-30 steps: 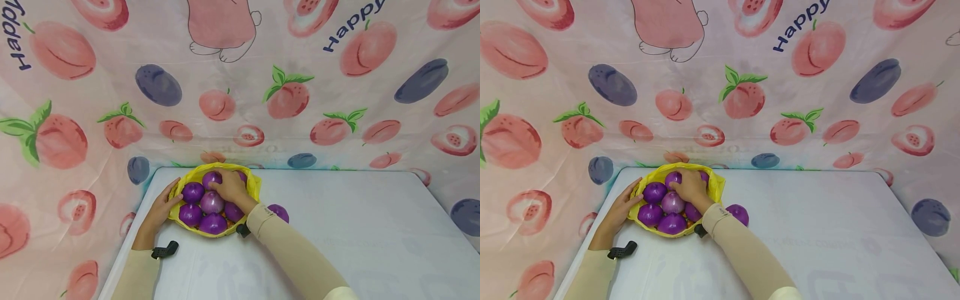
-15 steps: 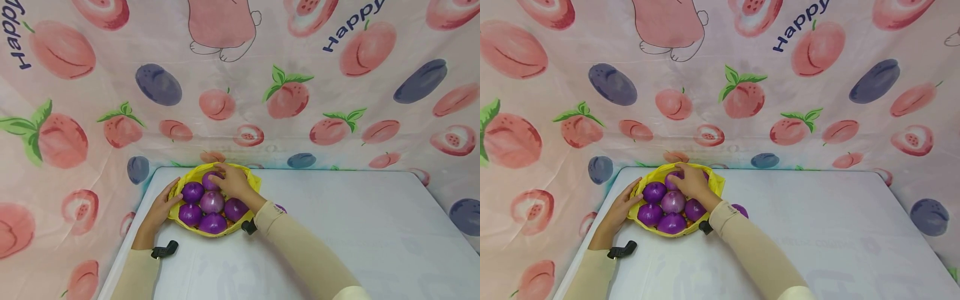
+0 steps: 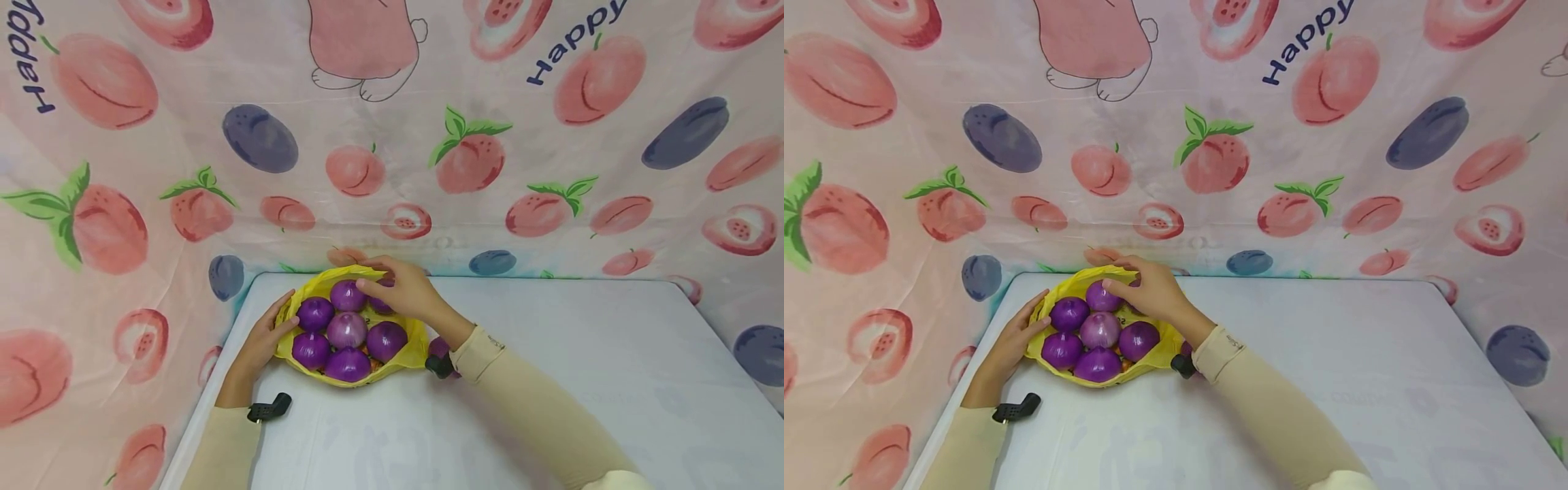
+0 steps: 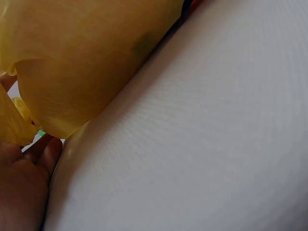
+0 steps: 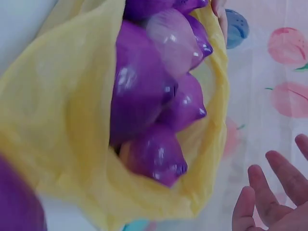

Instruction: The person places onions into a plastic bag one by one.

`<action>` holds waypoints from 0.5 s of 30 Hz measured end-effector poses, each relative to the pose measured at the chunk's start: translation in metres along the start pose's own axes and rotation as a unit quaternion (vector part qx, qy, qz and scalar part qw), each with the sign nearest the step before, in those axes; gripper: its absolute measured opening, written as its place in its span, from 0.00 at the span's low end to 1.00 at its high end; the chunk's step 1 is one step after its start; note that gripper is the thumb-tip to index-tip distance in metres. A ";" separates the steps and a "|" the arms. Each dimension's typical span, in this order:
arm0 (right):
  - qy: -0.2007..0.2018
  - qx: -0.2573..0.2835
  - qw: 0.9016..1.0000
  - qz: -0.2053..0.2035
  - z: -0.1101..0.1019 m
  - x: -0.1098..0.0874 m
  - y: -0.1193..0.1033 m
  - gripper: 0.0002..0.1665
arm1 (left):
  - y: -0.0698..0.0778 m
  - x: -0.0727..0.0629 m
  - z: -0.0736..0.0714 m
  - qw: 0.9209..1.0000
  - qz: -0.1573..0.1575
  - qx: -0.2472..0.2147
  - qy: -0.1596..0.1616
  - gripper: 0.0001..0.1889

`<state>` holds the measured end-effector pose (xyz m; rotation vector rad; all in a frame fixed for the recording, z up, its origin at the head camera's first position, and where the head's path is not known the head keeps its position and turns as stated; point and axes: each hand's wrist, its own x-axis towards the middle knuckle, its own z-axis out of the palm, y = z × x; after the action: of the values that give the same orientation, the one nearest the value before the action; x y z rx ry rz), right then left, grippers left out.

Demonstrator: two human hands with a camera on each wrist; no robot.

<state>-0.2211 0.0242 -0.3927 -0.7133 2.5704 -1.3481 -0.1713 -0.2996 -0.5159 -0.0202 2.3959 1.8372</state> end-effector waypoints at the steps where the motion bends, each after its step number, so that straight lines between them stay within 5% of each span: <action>1: -0.003 -0.001 1.000 0.002 -0.004 -0.002 0.000 0.37 | 0.000 0.000 0.000 1.000 0.002 -0.002 -0.001 0.36; 15: -0.015 -0.051 0.999 -0.001 -0.047 -0.044 0.021 0.31 | -0.001 0.001 -0.001 1.000 0.011 -0.010 -0.005 0.35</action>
<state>-0.2062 0.0905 -0.3859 -0.7482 2.6300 -1.2053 -0.1722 -0.3003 -0.5164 0.0136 2.3800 1.8653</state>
